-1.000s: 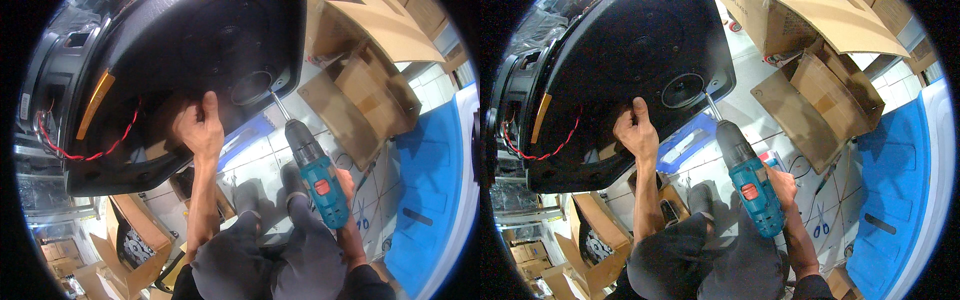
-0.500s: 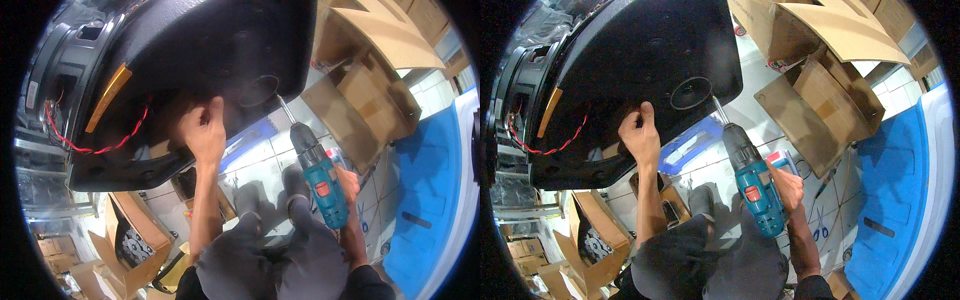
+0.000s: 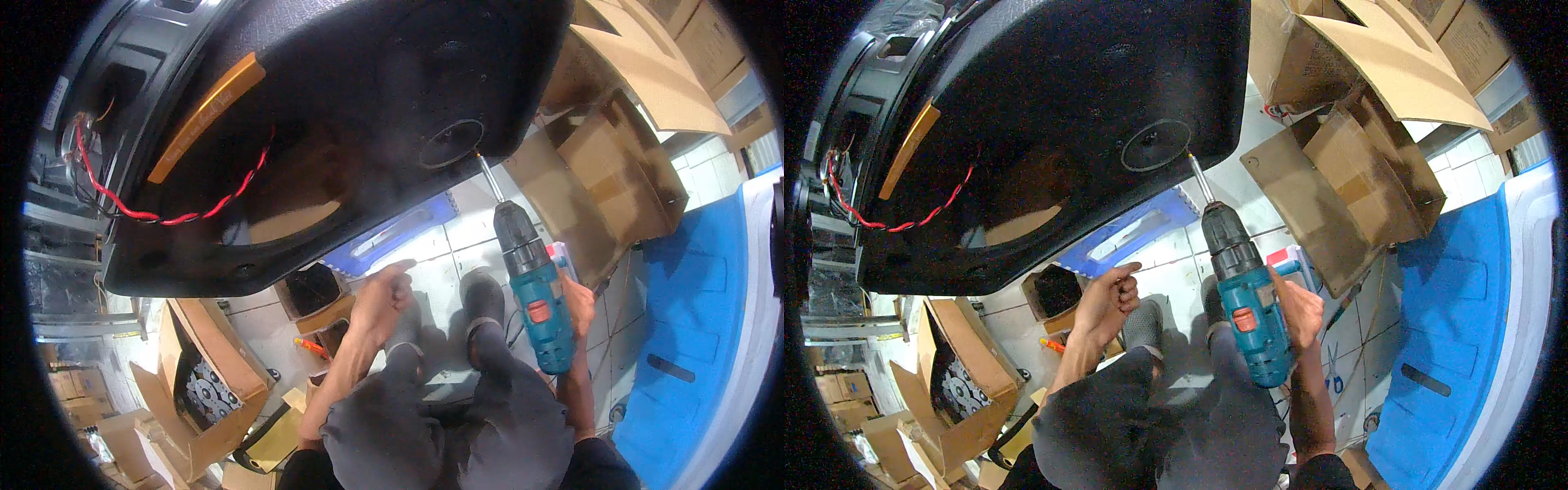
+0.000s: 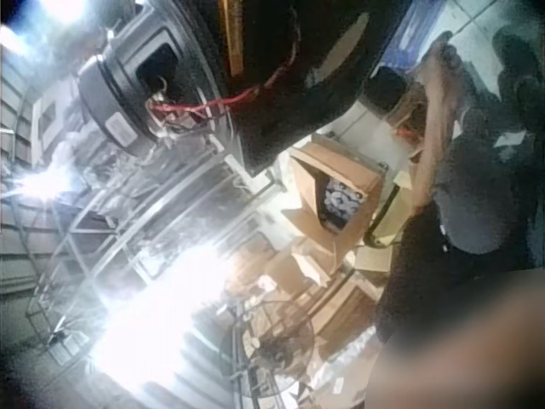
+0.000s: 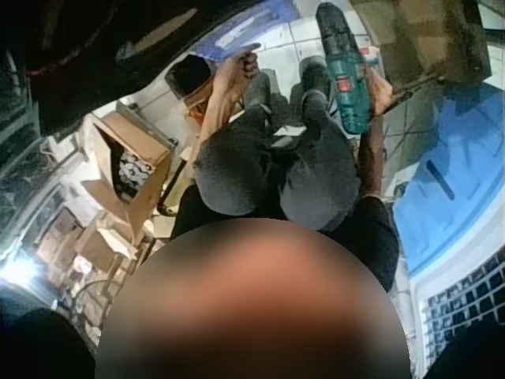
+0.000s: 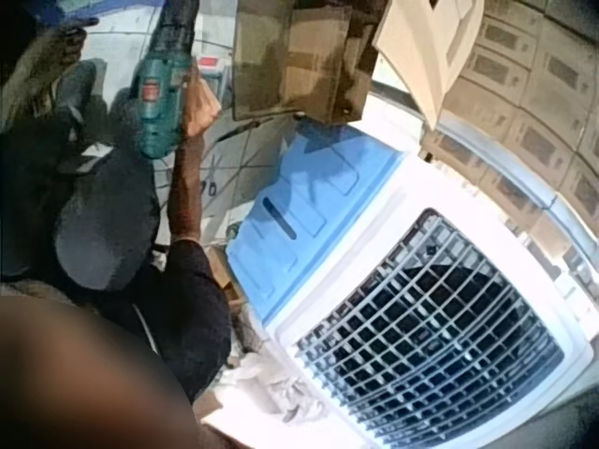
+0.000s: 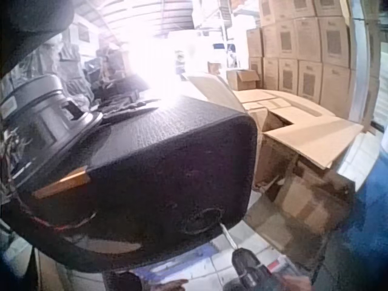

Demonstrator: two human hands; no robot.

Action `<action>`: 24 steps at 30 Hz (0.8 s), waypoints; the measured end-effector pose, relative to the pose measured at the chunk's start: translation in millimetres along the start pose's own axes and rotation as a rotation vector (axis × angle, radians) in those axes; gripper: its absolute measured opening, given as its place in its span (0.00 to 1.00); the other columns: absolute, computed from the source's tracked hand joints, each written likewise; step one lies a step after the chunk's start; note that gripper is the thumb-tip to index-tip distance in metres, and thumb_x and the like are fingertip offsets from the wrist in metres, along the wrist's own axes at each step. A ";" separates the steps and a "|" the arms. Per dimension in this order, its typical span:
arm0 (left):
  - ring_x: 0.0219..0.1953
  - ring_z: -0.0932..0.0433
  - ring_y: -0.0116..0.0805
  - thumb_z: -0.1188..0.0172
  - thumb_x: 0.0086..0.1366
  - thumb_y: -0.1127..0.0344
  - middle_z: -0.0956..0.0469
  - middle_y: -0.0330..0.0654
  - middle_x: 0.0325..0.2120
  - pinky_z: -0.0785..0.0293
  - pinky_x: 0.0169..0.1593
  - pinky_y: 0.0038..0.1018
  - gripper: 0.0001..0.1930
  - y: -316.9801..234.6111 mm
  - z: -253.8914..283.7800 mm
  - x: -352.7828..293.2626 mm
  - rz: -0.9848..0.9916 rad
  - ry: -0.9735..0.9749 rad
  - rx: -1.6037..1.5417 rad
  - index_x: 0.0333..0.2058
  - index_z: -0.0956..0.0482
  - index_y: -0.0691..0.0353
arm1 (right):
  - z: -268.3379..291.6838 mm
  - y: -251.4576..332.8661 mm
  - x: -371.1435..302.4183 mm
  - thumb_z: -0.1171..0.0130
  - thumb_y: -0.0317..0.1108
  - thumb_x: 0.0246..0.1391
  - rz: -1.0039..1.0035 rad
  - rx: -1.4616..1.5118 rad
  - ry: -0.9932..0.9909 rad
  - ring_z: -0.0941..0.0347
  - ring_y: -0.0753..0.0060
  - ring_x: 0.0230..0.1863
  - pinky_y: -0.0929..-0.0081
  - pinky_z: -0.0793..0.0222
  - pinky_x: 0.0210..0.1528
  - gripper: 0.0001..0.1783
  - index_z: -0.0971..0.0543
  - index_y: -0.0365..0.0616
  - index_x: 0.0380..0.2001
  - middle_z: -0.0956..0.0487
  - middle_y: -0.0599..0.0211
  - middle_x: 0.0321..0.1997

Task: The person assembles a speaker unit by securing a speaker driver into a housing using a cordless drill, then solders wires to the driver terminals, and finally installs a second speaker driver into the housing.

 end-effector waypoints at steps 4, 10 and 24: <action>0.31 0.35 0.28 0.49 0.66 0.70 0.31 0.39 0.30 0.37 0.35 0.25 0.15 28.9 22.7 20.0 0.058 -0.052 -0.101 0.49 0.27 0.71 | 5.3 2.2 -0.2 0.34 0.31 0.43 -0.299 -0.105 0.137 0.22 0.64 0.23 0.71 0.27 0.26 0.16 0.18 0.37 0.37 0.24 0.64 0.21; 0.40 0.30 0.36 0.49 0.67 0.75 0.29 0.48 0.38 0.30 0.45 0.31 0.13 35.1 28.6 18.8 0.080 -0.031 -0.230 0.48 0.31 0.74 | 15.7 8.6 -39.0 0.31 0.31 0.42 0.008 0.139 0.016 0.20 0.65 0.26 0.71 0.26 0.29 0.13 0.18 0.38 0.34 0.21 0.64 0.24; 0.31 0.29 0.26 0.41 0.68 0.61 0.21 0.46 0.37 0.33 0.35 0.23 0.13 26.2 3.9 20.0 -0.014 0.067 -0.011 0.43 0.24 0.65 | 23.2 14.5 -62.8 0.24 0.31 0.35 -0.088 0.397 -0.001 0.18 0.70 0.29 0.74 0.23 0.36 0.15 0.18 0.42 0.28 0.17 0.67 0.29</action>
Point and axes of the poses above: each hand's wrist, its own x-axis towards the middle knuckle, its own z-axis out of the back of the hand, y = z × x, the point moved 1 cm from there along x, towards the middle knuckle
